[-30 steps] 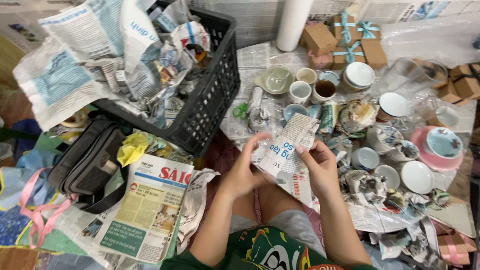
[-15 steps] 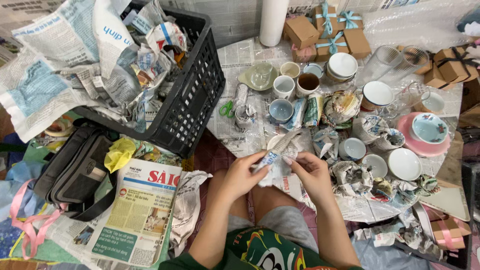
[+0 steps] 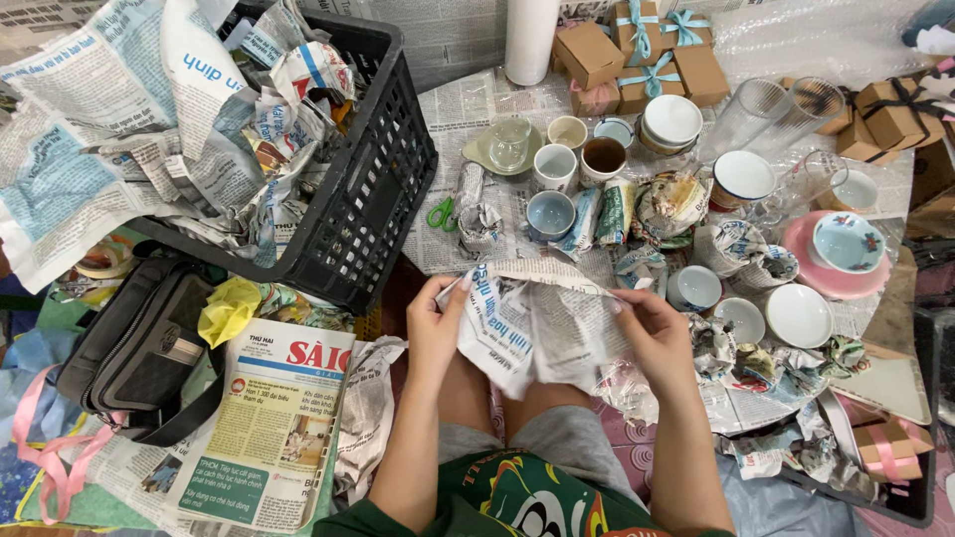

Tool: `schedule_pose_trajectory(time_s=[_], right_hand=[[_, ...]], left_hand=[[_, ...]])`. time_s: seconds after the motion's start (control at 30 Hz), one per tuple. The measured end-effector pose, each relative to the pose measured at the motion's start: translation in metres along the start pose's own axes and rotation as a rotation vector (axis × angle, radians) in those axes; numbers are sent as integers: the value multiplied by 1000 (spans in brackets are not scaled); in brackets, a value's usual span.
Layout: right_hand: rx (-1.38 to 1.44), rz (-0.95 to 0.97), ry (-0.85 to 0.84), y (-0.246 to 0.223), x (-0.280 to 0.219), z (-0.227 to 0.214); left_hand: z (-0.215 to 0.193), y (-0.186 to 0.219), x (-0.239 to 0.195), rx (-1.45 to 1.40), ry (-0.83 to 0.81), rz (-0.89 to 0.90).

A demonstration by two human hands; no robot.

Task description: The person sits on the floor and wraps small ceramic cups and bowls individually in newspaper. They fold the paper around each item, tuck the edges, and place the wrapped pieces into a nearby black crate.

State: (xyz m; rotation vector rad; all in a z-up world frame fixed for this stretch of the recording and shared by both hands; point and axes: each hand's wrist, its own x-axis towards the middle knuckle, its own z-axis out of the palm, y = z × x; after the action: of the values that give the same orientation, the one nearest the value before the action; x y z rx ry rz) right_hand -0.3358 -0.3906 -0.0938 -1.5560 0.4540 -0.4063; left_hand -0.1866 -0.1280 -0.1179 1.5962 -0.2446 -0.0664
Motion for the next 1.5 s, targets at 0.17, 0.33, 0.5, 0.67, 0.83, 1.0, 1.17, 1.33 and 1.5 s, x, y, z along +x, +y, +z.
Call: schedule_pose_trajectory(time_s=[0.17,0.33,0.5,0.67,0.83,1.0,1.17,1.33,1.5], right_hand=[[-26,-198,48,-8,10,-13],[-304,-408,-28,-4,25,-31],[-209,-110,-20,39,37,-11],[-584,160,-206,70,32,7],[-758,88,-282,108,25,23],[-642,-145,-123,147,25,29],[-497,-82,10,125,2,32],[-208,128,8,85,-19,8],[105,-8,12,62,-35,-40]], left_hand=[[-21,27,10,258,-239,-272],[-47,29,13,284,-447,-91],[-73,-12,18,396,-383,-116],[-83,-63,5,430,-131,-54],[-85,-106,1,410,10,-150],[-82,-133,1,294,30,-82],[-82,-163,1,111,25,-223],[-66,-210,9,-125,-26,-275],[-8,-223,13,-197,-181,-351]])
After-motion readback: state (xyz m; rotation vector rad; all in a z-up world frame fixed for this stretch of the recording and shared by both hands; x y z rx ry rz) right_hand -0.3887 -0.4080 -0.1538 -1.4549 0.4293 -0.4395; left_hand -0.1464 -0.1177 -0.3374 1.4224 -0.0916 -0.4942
